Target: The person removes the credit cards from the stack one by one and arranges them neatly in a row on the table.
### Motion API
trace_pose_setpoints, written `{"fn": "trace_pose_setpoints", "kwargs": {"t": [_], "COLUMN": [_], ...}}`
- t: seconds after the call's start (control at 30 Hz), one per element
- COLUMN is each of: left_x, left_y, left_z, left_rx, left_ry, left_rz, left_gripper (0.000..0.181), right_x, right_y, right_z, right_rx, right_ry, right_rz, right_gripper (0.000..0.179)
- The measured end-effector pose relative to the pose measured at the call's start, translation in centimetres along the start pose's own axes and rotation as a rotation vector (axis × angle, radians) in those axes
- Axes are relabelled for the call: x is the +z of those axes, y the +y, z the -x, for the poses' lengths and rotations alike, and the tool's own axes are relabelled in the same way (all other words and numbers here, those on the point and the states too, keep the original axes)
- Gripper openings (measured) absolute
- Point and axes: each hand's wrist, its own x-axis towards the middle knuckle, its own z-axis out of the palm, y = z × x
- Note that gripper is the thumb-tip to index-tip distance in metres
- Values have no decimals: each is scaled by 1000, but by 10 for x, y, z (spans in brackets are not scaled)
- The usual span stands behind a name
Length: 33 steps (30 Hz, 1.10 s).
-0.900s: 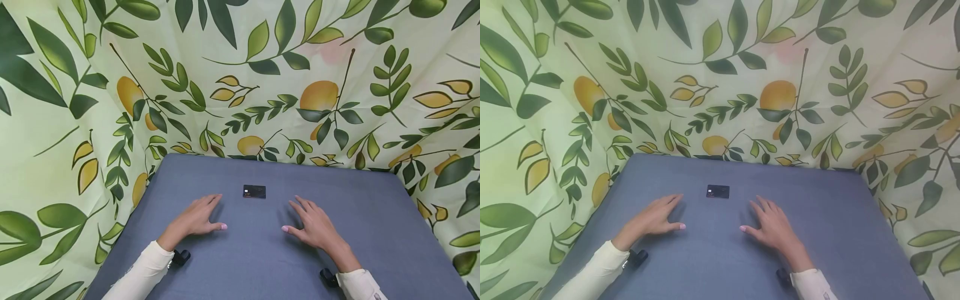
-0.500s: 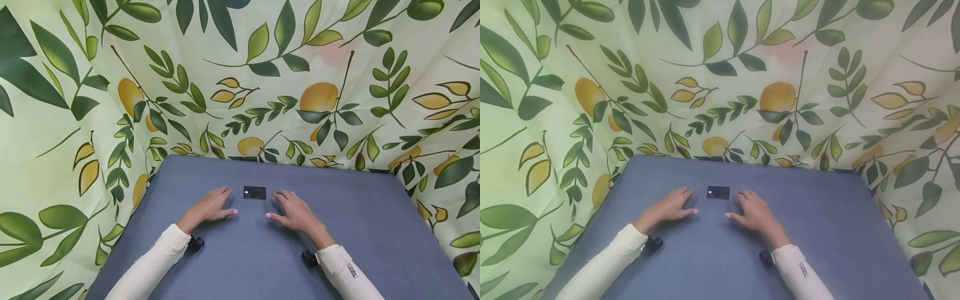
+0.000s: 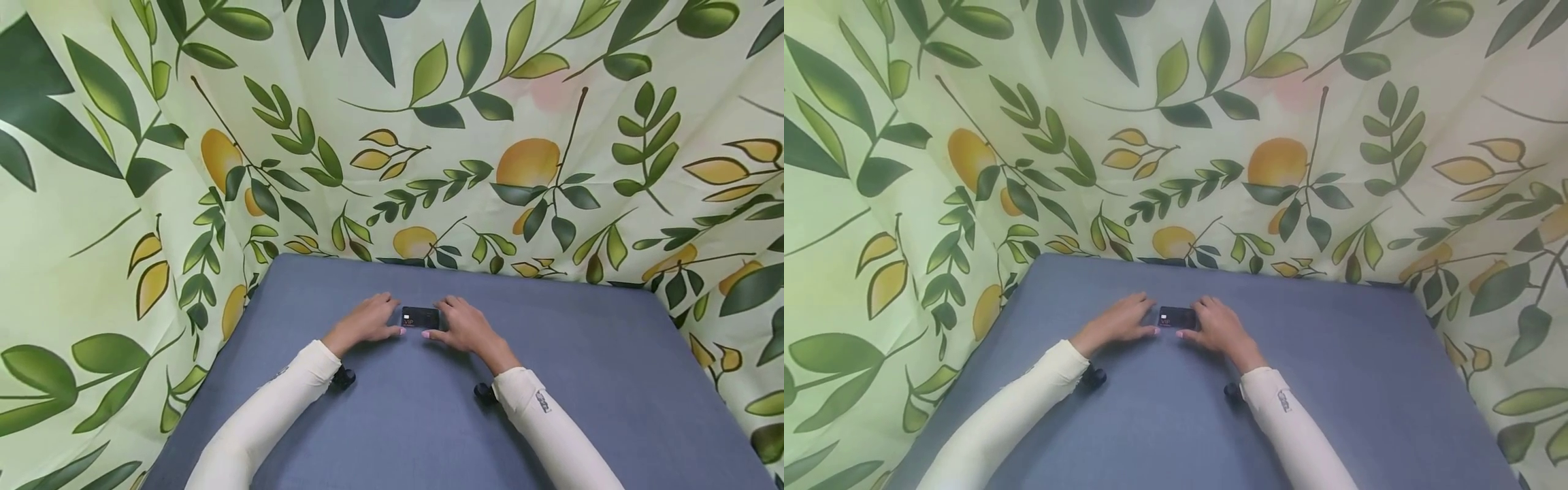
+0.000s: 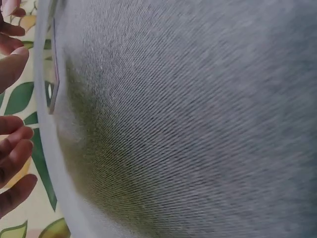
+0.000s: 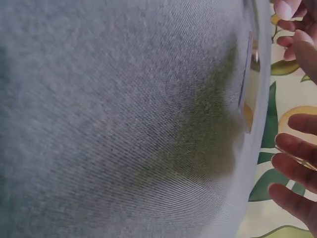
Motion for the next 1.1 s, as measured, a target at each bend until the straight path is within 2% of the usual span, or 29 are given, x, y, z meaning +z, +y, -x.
{"fn": "trace_pose_setpoints", "kwargs": {"t": [0.3,0.53,0.67,1.1], "left_x": [6,12,13,10], "left_y": [-3,-1,0,6], "left_z": [-15,-21,-24,-29], "left_rx": [2,9,23,42], "left_ry": [-47,-11,11,-22], "left_rz": [-26,-11,-23,-83], "left_gripper": [66,63,59,54], "right_x": [10,15,17,21], "right_y": [5,9,10,13], "right_z": [-10,-16,-19,-21], "right_rx": [-8,-43,-55,-69], "right_ry": [-13,17,7,5], "right_rz": [18,45,39,10], "right_gripper": [75,69,67,61]}}
